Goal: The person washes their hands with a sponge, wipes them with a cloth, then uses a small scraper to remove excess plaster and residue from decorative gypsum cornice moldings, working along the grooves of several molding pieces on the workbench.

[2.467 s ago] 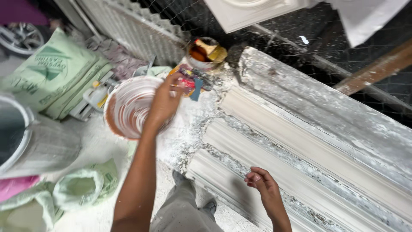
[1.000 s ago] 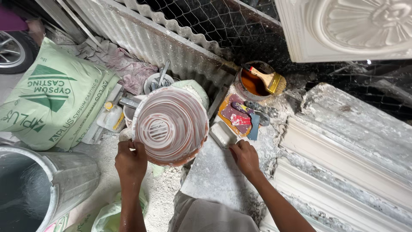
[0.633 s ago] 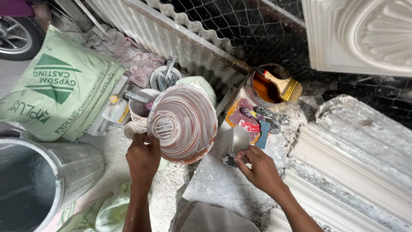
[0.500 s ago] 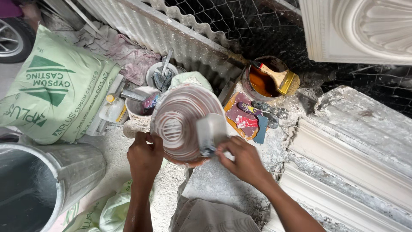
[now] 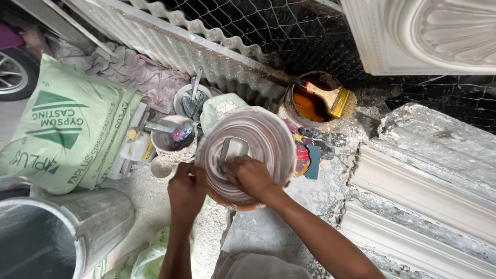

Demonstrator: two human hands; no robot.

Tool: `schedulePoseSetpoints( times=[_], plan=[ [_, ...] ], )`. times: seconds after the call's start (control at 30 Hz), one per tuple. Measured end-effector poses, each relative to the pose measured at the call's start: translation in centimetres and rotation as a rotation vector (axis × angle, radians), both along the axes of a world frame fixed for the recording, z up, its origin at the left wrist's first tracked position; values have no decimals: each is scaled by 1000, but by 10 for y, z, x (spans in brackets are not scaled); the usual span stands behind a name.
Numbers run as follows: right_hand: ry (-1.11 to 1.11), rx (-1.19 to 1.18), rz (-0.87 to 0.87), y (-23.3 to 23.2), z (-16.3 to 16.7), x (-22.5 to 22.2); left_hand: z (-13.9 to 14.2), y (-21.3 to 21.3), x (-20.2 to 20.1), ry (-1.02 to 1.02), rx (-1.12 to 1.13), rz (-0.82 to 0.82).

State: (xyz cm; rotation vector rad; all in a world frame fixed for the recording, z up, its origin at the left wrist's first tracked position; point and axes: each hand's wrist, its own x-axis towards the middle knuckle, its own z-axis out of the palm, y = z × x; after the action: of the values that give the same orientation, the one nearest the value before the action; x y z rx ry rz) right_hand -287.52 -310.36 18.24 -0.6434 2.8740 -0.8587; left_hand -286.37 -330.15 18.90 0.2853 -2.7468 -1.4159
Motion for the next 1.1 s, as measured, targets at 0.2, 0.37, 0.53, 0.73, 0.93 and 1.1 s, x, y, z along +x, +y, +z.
schedulePoseSetpoints(
  times=[0.2,0.37,0.53,0.73,0.93,1.1],
  plan=[
    [-93,-471,-501,113,27,2,-77,-24,-74,-11,167,111],
    [-136,-490,-804,199,-8,69,-173,2,-151,-101,437,260],
    [-313,-404,-978,200,-75,168,-260,63,-206,-166,184,441],
    [-338,-369,-956,184,-150,241,-304,122,-226,-428,1007,735],
    [-458,-315,-1149,187,-158,265,-329,147,-205,-756,886,715],
    [-642,-373,-1227,182,-127,246,-308,153,-195,-771,414,624]
  ],
)
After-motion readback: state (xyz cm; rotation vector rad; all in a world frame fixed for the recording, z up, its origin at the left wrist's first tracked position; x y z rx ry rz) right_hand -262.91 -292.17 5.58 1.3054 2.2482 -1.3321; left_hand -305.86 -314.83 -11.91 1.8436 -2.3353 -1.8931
